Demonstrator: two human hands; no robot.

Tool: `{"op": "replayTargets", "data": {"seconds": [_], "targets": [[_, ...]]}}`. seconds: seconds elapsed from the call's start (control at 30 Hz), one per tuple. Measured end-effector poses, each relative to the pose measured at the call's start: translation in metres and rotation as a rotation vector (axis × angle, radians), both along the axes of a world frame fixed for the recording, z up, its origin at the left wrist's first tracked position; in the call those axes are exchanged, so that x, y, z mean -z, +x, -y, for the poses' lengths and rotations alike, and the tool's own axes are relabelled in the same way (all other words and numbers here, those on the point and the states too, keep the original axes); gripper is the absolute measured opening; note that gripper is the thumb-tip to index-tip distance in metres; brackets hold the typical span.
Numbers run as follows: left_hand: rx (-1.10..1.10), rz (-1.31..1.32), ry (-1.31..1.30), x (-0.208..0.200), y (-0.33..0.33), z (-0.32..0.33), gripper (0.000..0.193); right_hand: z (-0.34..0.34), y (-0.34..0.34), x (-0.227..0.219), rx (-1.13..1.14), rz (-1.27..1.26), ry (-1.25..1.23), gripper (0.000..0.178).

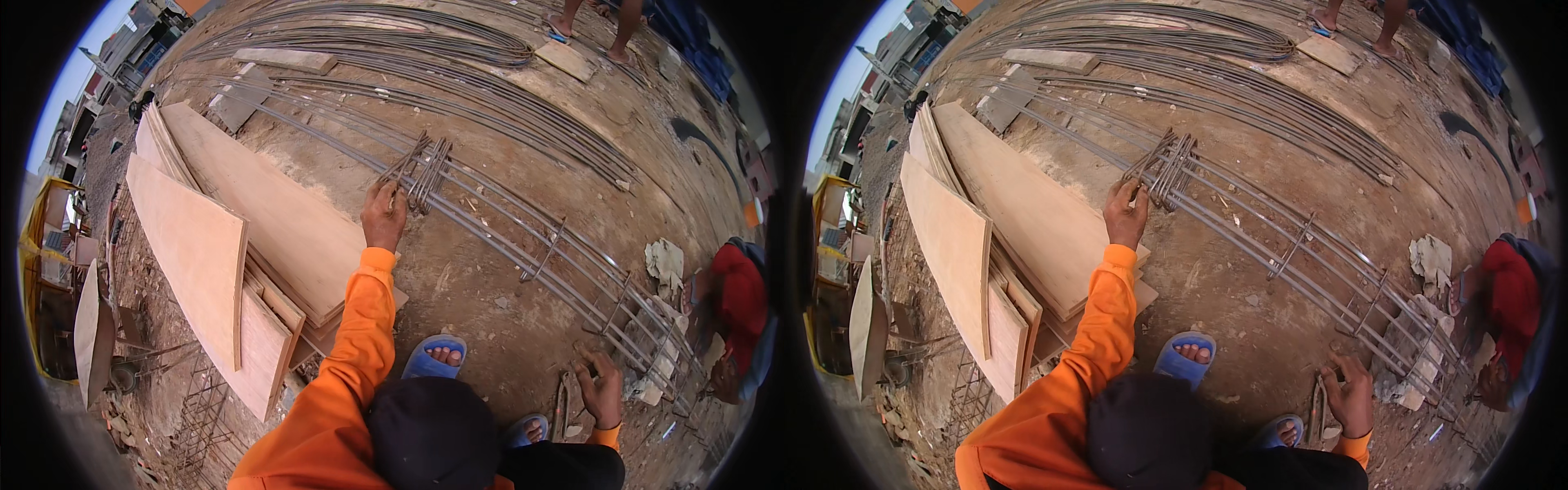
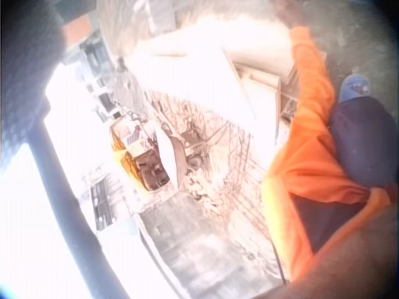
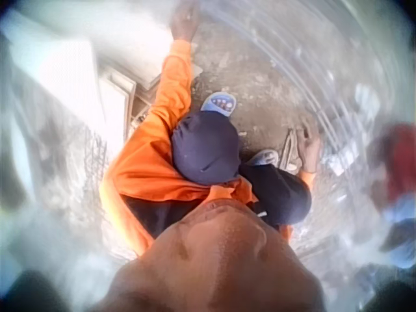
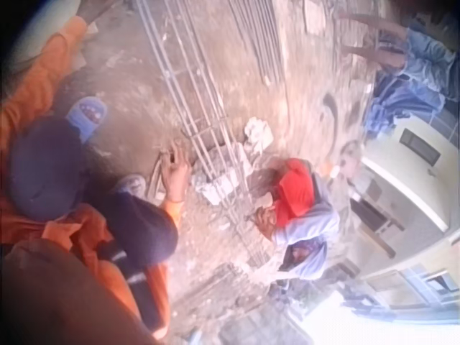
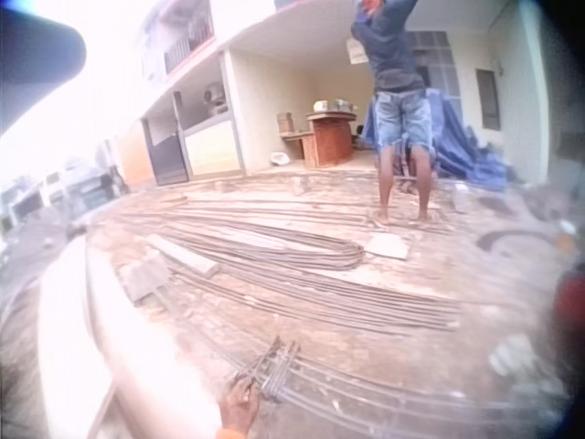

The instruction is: The person ties intersecting steel bars into a rebar cage using wire and pliers. They repeatedly wrap wire around bar intersections and twist it with pliers to secure the joints.

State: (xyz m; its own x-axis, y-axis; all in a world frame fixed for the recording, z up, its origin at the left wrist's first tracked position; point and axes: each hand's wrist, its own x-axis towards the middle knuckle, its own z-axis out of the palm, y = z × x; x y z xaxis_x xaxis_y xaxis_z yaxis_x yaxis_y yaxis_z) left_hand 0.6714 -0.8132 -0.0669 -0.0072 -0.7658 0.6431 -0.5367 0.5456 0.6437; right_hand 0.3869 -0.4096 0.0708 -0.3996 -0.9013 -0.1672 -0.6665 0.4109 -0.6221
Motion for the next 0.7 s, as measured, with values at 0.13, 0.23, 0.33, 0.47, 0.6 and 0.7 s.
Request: {"op": "replayTargets", "data": {"seconds": [0.13,0.23,0.33,0.47,0.6,0.7], "targets": [[-0.043,-0.092,0.19,-0.007,0.001,0.003,0.016,0.002,-0.002,0.003,0.015,0.019,0.018,0.03],[-0.198,-0.162,0.19,-0.006,-0.009,0.008,0.02,0.003,-0.002,0.007,-0.006,0.003,-0.001,0.03],[-0.224,-0.168,0.17,-0.007,-0.015,0.012,0.023,0.002,-0.003,0.007,-0.013,0.006,0.012,0.031],[-0.273,-0.199,0.362,-0.011,-0.01,0.026,0.023,0.002,-0.002,0.003,-0.01,0.016,0.014,0.031],[-0.243,-0.043,0.025,-0.012,-0.007,0.031,0.023,-0.001,-0.004,0.012,-0.029,-0.006,-0.023,0.03],[-0.094,0.1,-0.109,-0.033,-0.021,0.029,0.02,-0.001,-0.004,0.012,-0.011,-0.008,-0.015,0.03]]}}
